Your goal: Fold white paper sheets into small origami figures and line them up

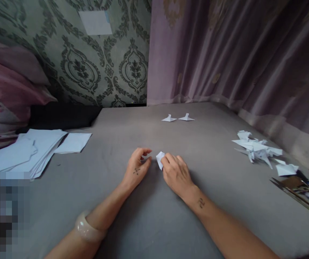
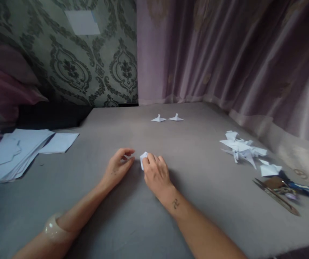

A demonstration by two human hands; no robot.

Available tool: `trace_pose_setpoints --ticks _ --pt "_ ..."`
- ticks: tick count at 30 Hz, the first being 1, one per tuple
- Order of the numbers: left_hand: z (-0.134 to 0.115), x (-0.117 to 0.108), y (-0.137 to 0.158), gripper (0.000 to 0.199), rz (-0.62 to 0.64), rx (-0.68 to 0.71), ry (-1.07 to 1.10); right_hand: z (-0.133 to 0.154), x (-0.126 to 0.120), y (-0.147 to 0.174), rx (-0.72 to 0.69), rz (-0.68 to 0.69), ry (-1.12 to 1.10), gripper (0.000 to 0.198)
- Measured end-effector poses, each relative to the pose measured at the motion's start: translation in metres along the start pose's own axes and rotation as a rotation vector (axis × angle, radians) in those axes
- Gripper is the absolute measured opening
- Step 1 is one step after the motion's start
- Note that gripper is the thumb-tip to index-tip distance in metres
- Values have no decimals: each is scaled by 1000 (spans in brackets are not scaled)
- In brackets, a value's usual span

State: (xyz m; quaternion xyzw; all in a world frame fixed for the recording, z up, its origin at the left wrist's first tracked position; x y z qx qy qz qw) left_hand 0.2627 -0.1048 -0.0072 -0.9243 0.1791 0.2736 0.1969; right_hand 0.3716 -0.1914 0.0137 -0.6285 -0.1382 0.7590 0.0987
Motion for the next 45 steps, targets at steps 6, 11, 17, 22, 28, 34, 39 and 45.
trace_pose_setpoints --ticks 6,11,17,22,28,34,39,45 --pt "-8 14 5 30 164 163 -137 -6 6 6 54 180 -191 24" --pt "-11 23 9 32 252 252 -270 -23 9 7 156 188 -355 26" --pt "-4 25 4 24 275 254 -261 -34 12 4 214 197 -502 16" --pt "-2 24 0 20 311 210 -236 -40 14 2 262 178 -559 12" --pt "-4 23 -3 21 322 157 -225 -46 19 -1 304 129 -569 18" --pt "-3 26 -12 21 250 98 -213 -52 26 -3 333 56 -484 20" --pt "-3 29 -16 21 257 50 -279 -55 30 -5 401 41 -459 18" --pt "-1 30 -15 17 233 30 -327 -56 31 -6 465 25 -461 16"
Point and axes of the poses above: each hand's wrist, its own y-axis away from the middle knuckle, its own x-axis out of the palm, z = x × y, the point moved 7 cm from there along -y, towards the middle knuckle, and after that the axes turned 9 degrees about -y, right-handed, at the moved point
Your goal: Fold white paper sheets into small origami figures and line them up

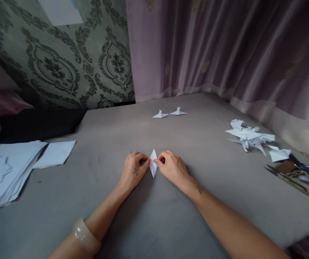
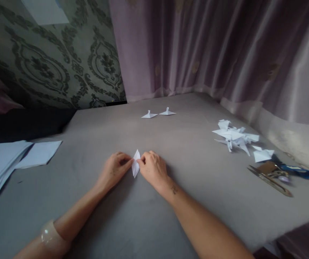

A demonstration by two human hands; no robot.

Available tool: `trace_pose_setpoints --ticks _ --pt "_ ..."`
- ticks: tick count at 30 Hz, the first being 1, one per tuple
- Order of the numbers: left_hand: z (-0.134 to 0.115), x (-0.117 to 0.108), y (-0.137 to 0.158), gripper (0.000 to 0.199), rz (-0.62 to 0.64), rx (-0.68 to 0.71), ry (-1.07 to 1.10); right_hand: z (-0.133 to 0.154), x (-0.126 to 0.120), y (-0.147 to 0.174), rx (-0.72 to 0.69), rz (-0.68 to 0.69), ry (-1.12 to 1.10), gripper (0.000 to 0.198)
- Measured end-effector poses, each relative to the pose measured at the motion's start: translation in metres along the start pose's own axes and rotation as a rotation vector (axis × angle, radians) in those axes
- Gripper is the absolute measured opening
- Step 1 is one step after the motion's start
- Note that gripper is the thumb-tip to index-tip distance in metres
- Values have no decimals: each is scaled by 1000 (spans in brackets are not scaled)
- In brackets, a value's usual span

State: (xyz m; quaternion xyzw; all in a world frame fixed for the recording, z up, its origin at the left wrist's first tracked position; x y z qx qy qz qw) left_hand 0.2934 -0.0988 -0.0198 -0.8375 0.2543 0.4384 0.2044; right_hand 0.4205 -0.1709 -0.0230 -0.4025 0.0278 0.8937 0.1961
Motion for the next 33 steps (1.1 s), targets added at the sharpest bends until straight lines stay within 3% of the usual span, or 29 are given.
trace_pose_setpoints --ticks 11,16,20,25,29,33 --pt "4 3 -1 12 25 -54 -16 -6 3 1 60 17 13 13" --pt "-4 6 0 11 -22 132 -41 -6 2 2 37 43 -13 8" --pt "-17 9 5 24 -24 356 -166 2 1 5 -74 66 -16 16" --pt "-19 9 17 38 97 561 -255 16 3 13 -261 167 172 29" --pt "-7 -2 16 47 120 552 -246 25 -1 20 -366 245 301 33" --pt "6 -12 9 44 88 463 -152 31 -4 25 -372 297 416 37"
Point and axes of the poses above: each hand's wrist, its own y-axis away from the middle knuckle, its own x-axis out of the palm, z = x × y, the point moved 7 cm from there along -y, towards the middle knuckle, and after that the axes turned 9 degrees about -y, right-handed, at the moved point
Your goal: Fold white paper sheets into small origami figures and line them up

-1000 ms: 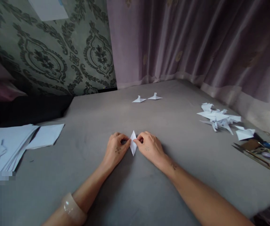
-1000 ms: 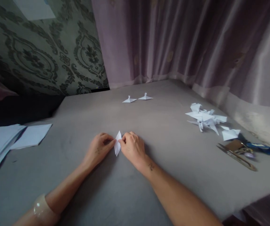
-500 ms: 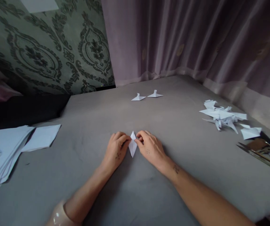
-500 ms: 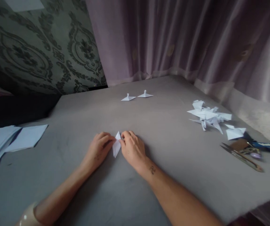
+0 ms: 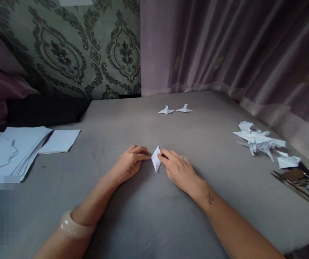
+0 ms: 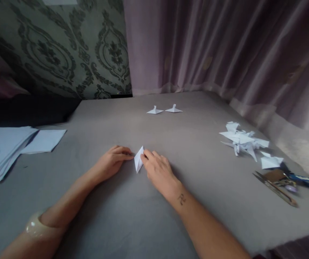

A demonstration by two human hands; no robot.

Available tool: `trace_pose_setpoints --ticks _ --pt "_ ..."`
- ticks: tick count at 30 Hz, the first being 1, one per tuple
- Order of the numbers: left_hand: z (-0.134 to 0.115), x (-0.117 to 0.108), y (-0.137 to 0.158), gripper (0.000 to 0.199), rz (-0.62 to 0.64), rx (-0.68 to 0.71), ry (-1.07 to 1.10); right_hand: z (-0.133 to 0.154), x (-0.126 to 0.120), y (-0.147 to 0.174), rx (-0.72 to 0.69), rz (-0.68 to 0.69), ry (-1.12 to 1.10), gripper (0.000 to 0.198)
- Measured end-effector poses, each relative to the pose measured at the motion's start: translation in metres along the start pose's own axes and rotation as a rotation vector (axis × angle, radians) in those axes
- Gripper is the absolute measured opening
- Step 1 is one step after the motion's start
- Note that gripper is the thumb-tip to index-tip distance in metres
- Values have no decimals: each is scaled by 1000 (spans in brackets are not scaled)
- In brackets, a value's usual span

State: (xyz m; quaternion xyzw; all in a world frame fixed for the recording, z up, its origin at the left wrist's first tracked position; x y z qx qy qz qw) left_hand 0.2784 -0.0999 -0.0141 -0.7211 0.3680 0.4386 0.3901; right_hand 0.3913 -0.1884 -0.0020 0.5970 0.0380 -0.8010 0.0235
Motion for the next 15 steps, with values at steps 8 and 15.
trace_pose_setpoints --ticks 8,15 --pt "-13 5 -1 46 -24 94 -49 8 1 -1 5 37 61 38" --pt "-23 7 -1 46 32 155 -212 2 -4 2 -31 33 -49 40"
Point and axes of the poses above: each hand's wrist, its own y-axis away from the middle knuckle, its own x-axis out of the palm, z = x × y, the point moved 7 cm from there along -y, towards the middle knuckle, and after that the axes turned 9 degrees about -y, right-handed, at the moved point
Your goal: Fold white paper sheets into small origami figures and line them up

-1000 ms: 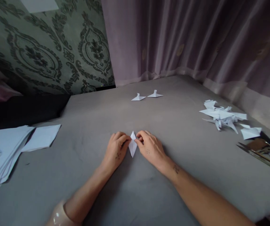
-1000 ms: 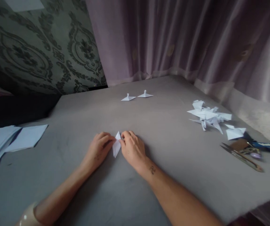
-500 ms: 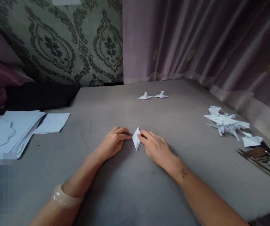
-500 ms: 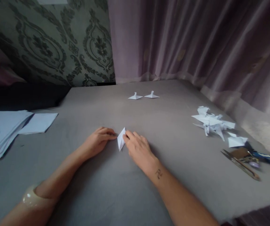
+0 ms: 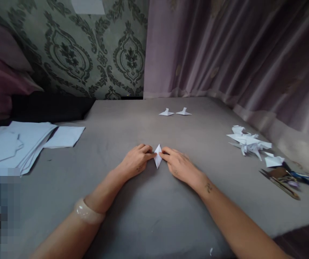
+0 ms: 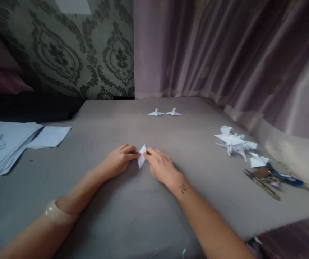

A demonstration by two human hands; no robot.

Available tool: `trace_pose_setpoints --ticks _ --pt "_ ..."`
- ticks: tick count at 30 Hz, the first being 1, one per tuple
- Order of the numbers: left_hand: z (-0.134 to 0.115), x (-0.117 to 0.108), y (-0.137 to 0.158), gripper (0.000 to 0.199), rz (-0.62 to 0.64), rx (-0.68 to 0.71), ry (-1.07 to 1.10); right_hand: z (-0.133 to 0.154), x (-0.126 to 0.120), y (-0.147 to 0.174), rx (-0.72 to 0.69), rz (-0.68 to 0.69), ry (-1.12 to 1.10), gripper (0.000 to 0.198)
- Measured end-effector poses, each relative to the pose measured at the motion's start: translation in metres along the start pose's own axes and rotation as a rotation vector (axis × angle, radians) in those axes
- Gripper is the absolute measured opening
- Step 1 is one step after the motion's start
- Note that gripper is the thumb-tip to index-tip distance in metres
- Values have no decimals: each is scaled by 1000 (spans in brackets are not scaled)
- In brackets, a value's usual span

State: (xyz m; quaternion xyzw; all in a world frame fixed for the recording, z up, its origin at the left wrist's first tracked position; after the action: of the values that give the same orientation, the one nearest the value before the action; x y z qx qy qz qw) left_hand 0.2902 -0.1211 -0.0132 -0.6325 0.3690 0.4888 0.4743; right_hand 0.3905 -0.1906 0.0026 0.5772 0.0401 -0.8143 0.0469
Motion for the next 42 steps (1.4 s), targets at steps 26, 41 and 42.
trace_pose_setpoints --ticks 26,41,42 --pt "15 -3 -2 16 -105 -392 379 -53 10 -13 348 -345 -694 25" --pt "23 10 4 20 -128 -660 919 -43 18 -1 311 -371 -1074 25" --pt "22 10 4 21 -134 -691 1004 -42 17 0 319 -376 -1104 25"
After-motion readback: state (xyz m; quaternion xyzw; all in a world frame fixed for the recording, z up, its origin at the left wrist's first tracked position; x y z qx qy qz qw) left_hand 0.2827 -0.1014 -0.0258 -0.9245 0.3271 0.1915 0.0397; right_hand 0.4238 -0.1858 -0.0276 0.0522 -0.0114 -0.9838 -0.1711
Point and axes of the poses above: each hand's wrist, its own y-axis away from the middle knuckle, its own x-axis out of the palm, z = x × y, the point moved 7 cm from there along -y, towards the middle knuckle, and after that the axes turned 9 degrees about -y, right-handed, at the moved point
